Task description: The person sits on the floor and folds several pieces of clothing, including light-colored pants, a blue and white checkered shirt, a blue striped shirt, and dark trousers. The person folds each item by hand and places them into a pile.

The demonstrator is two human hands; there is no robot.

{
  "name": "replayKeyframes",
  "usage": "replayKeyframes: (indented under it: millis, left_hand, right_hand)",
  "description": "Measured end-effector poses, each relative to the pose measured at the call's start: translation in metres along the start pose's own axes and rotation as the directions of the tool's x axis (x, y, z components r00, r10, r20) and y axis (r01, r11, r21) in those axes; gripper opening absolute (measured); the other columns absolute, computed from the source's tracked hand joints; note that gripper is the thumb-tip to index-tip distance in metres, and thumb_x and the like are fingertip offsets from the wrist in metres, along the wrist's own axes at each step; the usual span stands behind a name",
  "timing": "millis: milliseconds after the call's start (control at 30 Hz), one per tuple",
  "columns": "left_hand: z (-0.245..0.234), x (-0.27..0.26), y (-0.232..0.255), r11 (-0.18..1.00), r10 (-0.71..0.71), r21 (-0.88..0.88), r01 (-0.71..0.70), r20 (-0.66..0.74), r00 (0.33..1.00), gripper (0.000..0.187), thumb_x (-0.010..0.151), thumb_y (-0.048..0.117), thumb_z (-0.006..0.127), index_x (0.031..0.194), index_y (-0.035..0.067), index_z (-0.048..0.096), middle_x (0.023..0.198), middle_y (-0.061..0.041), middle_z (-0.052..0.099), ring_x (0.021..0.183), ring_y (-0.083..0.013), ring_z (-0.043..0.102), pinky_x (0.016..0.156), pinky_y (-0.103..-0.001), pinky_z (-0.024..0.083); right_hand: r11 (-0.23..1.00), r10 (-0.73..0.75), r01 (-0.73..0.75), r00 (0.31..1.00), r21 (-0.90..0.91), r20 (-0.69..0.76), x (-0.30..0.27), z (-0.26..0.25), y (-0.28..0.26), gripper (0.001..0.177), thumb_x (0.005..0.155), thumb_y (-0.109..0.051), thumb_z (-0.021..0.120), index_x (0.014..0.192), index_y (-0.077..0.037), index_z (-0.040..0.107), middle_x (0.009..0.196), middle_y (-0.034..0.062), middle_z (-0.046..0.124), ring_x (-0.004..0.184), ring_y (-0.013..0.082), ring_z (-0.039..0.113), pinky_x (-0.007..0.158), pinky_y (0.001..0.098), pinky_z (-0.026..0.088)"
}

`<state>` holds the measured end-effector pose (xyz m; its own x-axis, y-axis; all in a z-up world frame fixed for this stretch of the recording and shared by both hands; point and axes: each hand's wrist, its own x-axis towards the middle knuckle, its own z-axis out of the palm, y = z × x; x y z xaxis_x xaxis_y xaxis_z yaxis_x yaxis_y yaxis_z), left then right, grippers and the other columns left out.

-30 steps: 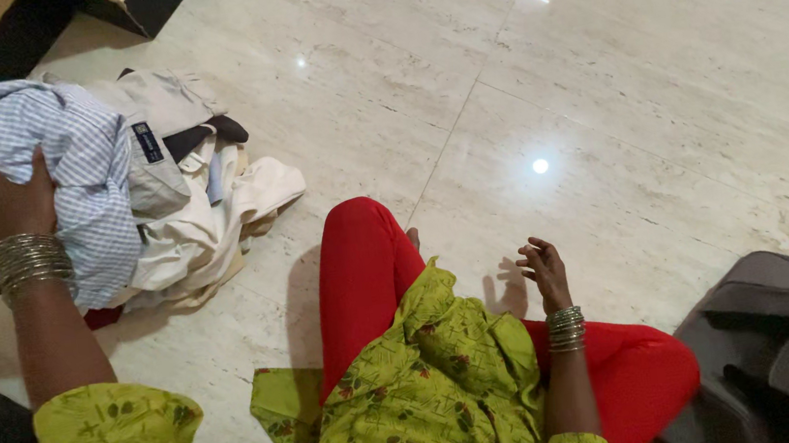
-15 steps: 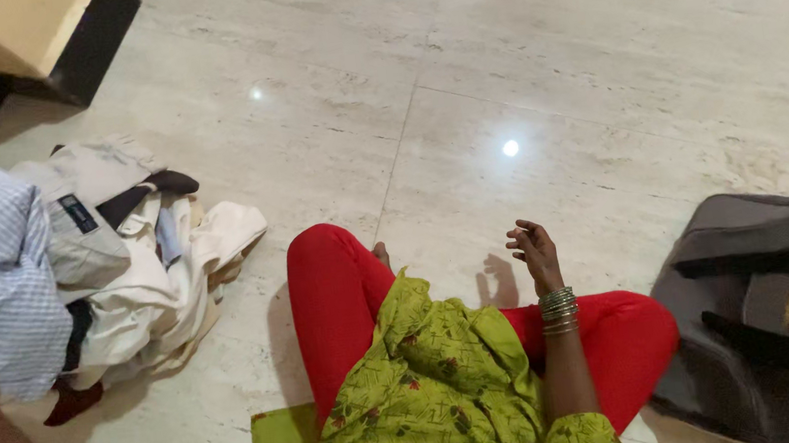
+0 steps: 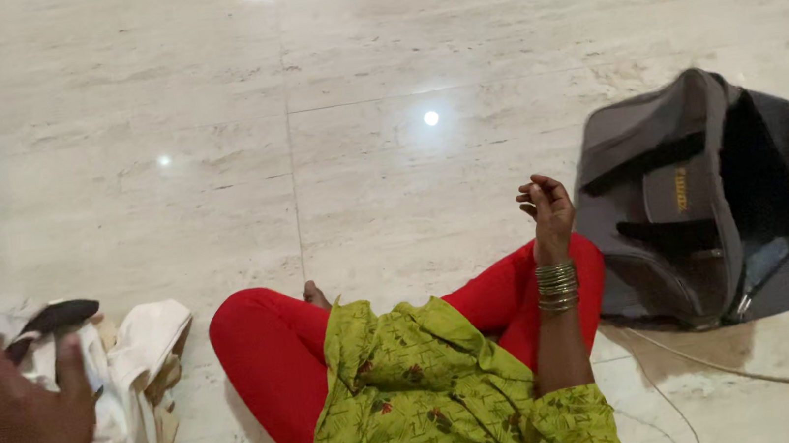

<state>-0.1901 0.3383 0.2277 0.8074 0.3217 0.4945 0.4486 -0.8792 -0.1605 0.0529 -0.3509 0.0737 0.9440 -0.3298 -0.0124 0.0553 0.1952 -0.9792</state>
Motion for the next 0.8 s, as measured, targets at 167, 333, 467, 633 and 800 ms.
replayKeyframes:
  millis: [167,333,467,633,800]
  left_hand:
    - [-0.002,-0.024,0.179,0.914,0.211,-0.383,-0.131,0.176,0.961,0.067,0.1,0.057,0.058,0.143,0.005,0.057,0.168,-0.022,0.038,0.158,-0.0385,0.032,0.114,-0.082,0.013]
    - [0.014,-0.057,0.301,0.81,0.467,-0.514,-0.282,0.273,0.841,0.064,0.093,0.056,0.058,0.139,0.01,0.057,0.166,-0.017,0.035,0.154,-0.0345,0.031,0.112,-0.082,0.013]
    - [0.03,-0.077,0.339,0.745,0.583,-0.567,-0.351,0.3,0.755,0.062,0.092,0.051,0.059,0.139,0.012,0.056,0.163,-0.017,0.035,0.152,-0.0338,0.032,0.112,-0.082,0.012]
    - [0.049,-0.089,0.347,0.793,0.556,-0.53,-0.3,0.429,0.712,0.061,0.091,0.05,0.062,0.138,0.012,0.057,0.16,-0.017,0.037,0.152,-0.0325,0.031,0.112,-0.081,0.015]
    - [0.067,-0.101,0.347,0.845,0.529,-0.389,-0.367,0.505,0.682,0.059,0.09,0.048,0.064,0.137,0.014,0.058,0.159,-0.017,0.039,0.153,-0.0323,0.032,0.114,-0.079,0.016]
  right_hand:
    - [0.978,-0.209,0.211,0.965,-0.007,-0.155,-0.001,-0.05,-0.049,0.015,0.107,-0.013,0.064,0.119,-0.005,0.067,0.103,0.0056,0.072,0.089,0.013,0.069,0.082,0.03,0.058]
    - [0.888,-0.458,0.446,0.845,-0.11,-0.275,0.002,-0.124,-0.1,0.012,0.109,-0.011,0.064,0.119,-0.004,0.065,0.102,0.0053,0.07,0.087,0.013,0.065,0.083,0.0307,0.058]
    - [0.861,-0.508,0.44,0.738,-0.255,-0.444,0.013,-0.191,-0.126,0.01,0.108,-0.009,0.066,0.116,-0.003,0.064,0.099,0.0044,0.068,0.087,0.0131,0.065,0.082,0.0287,0.056]
    - [0.712,-0.625,0.259,0.657,-0.653,-0.421,0.053,-0.3,-0.115,0.012,0.108,-0.011,0.069,0.115,-0.002,0.065,0.097,0.0047,0.068,0.084,0.0143,0.066,0.078,0.0281,0.058]
    - [0.52,-0.339,-0.083,0.893,-0.85,-0.295,0.111,-0.38,-0.058,0.036,0.091,-0.021,0.081,0.117,-0.001,0.067,0.102,0.0151,0.074,0.092,0.0253,0.072,0.085,0.0362,0.057]
